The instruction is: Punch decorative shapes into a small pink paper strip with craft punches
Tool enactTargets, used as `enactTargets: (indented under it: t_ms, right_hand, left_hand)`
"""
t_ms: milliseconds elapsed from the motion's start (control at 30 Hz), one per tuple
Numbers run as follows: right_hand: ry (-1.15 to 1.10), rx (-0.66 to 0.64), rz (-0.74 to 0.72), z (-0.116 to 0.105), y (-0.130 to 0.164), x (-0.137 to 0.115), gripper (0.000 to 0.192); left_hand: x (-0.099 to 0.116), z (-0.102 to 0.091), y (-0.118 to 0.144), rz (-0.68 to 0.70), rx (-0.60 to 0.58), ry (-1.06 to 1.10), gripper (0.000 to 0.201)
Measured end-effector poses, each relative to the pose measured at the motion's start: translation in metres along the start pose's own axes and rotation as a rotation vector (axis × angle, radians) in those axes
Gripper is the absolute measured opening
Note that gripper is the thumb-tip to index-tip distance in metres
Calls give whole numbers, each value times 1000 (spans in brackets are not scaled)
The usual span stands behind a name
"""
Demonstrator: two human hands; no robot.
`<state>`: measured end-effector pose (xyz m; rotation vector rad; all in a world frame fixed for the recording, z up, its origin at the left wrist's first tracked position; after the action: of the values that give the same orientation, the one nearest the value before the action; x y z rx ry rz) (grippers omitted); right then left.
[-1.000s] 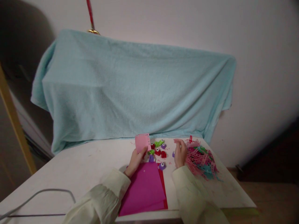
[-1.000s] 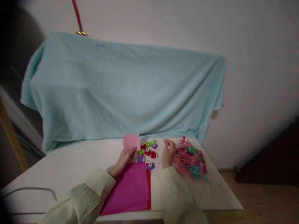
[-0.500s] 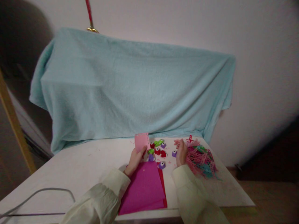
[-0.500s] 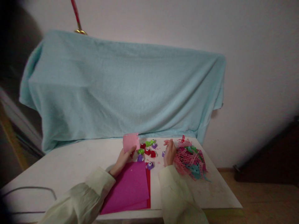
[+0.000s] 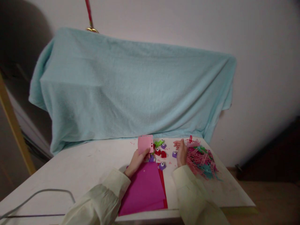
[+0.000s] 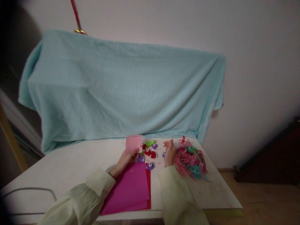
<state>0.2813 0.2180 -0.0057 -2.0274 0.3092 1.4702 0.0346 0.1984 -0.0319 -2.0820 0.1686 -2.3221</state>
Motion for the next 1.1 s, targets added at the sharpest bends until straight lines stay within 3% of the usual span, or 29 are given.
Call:
enactTargets:
  t_ms: [133,233,400,500,700,967,1100]
  right_hand:
    - [-7,11,-7,-3,2,-7,55]
    - [20,-83,-164,3,17,-28,42]
    - [94,-712,-574,38,67,-61,13]
    - [146,-881,-741,49,85,-60,26]
    - [267,-938,-750,48,82,-45,50]
    - [246,-866,-606,52,79,-37,39]
    - [115,-827,-422,52,74,-40,32]
  left_hand:
    - [1,1,1,6,-32,-16,51]
    - [-3,-3,-3,30,36,-9,51]
    - [-8,-15,-9,57,191,-11,46]
    - [-5,-18,-8,102,208,-9,43]
    - [1,-17,-4,128,229,-27,43]
    - [-2,-17,-6,108,232,-25,48]
    - [-6,-17,-7,109,226,-36,48]
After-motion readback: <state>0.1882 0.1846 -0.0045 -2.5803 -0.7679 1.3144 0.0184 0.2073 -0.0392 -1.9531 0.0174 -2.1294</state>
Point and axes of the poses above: each hand's wrist, its own y-axis away from the middle knuckle, its own z-axis out of the palm, x = y × z, the point moved 3 cm from there along -y, towards the middle knuckle, and after that the axes turned 12 degrees about y, right-handed, at the moved point
